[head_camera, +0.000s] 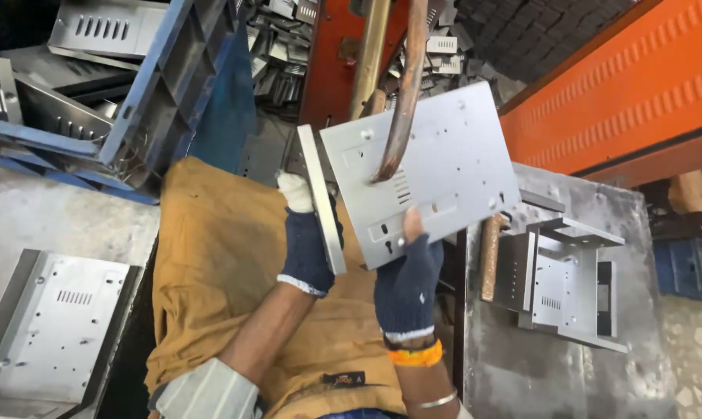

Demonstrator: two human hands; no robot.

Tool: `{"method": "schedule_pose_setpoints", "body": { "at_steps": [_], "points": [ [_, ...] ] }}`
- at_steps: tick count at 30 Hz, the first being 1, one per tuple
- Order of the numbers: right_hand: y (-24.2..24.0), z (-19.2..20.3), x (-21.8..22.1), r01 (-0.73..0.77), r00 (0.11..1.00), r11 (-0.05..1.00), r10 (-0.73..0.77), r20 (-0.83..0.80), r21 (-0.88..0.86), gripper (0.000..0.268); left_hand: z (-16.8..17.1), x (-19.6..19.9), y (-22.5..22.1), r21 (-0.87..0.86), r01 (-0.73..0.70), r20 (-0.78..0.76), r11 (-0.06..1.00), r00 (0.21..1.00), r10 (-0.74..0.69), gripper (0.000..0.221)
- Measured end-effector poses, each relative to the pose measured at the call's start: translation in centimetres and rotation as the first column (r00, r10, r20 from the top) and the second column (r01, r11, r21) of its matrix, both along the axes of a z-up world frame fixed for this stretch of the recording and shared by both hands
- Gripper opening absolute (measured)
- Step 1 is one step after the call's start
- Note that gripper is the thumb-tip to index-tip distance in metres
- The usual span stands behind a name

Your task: The recorder uses a spot welder to join various metal enclosure components, occasionally using a hammer to adjust the alignment.

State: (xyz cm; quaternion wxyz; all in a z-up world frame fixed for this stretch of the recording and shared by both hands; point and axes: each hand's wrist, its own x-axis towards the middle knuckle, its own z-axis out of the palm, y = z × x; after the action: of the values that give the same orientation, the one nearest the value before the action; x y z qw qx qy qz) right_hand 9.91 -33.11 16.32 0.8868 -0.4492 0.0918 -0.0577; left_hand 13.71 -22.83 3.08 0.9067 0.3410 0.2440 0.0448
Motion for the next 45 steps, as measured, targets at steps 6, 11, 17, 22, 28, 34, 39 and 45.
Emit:
{"method": "schedule_pose_setpoints", "body": {
  "at_steps": [6, 11, 17, 22, 28, 34, 39, 45],
  "points": [
    [-2.2, -2.3, -0.5, -0.059, 0.995, 0.995, 0.052, -0.084, -0.077, 0.056, -2.2, 0.2, -1.4, 0.025, -0.047, -0.064, 0.999, 0.997, 0.049, 0.057],
    [-1.3, 0.5, -0.6, -0.089, 0.993, 0.993, 0.083, -0.080, -0.081, 0.054, -2.9, 1.3, -1.3, 0.120, -0.061, 0.008, 0.991, 0.998, 0.061, 0.058],
    [-1.2, -1.3, -0.7, -0.056, 0.997, 0.994, 0.052, -0.050, -0.095, 0.052, 1.4, 1.3, -1.8, -0.017, -0.051, 0.009, 0.999, 0.999, 0.051, 0.057],
    [-1.2, -1.0, -0.4, -0.045, 0.998, 0.998, 0.047, 0.033, -0.048, 0.051, 2.5, 0.1, -0.5, -0.055, 0.150, 0.180, 0.987, 0.974, -0.138, 0.069],
    [-1.4, 0.4, 2.1, -0.071, 0.997, 0.997, 0.071, -0.007, -0.001, 0.056, 2.0, 1.8, 0.0, 0.061, 0.245, 0.418, 0.968, 0.874, -0.248, 0.071],
    [-1.3, -0.2, 5.3, -0.130, 0.991, 0.991, 0.129, 0.025, 0.021, 0.044, -2.8, 7.8, 0.1, 0.286, 0.049, 0.650, 0.957, 0.724, -0.231, 0.086],
    [-0.8, 0.0, 6.8, -0.114, 0.991, 0.993, 0.111, 0.074, 0.036, 0.033, -0.5, 7.7, 0.3, -0.041, 0.179, 0.641, 0.983, 0.760, -0.111, 0.090],
    [-0.4, 0.3, 8.0, -0.122, 0.990, 0.991, 0.117, 0.077, 0.057, 0.029, -1.9, 8.9, 0.6, -0.015, 0.193, 0.658, 0.981, 0.741, -0.136, 0.087]
  ]
}}
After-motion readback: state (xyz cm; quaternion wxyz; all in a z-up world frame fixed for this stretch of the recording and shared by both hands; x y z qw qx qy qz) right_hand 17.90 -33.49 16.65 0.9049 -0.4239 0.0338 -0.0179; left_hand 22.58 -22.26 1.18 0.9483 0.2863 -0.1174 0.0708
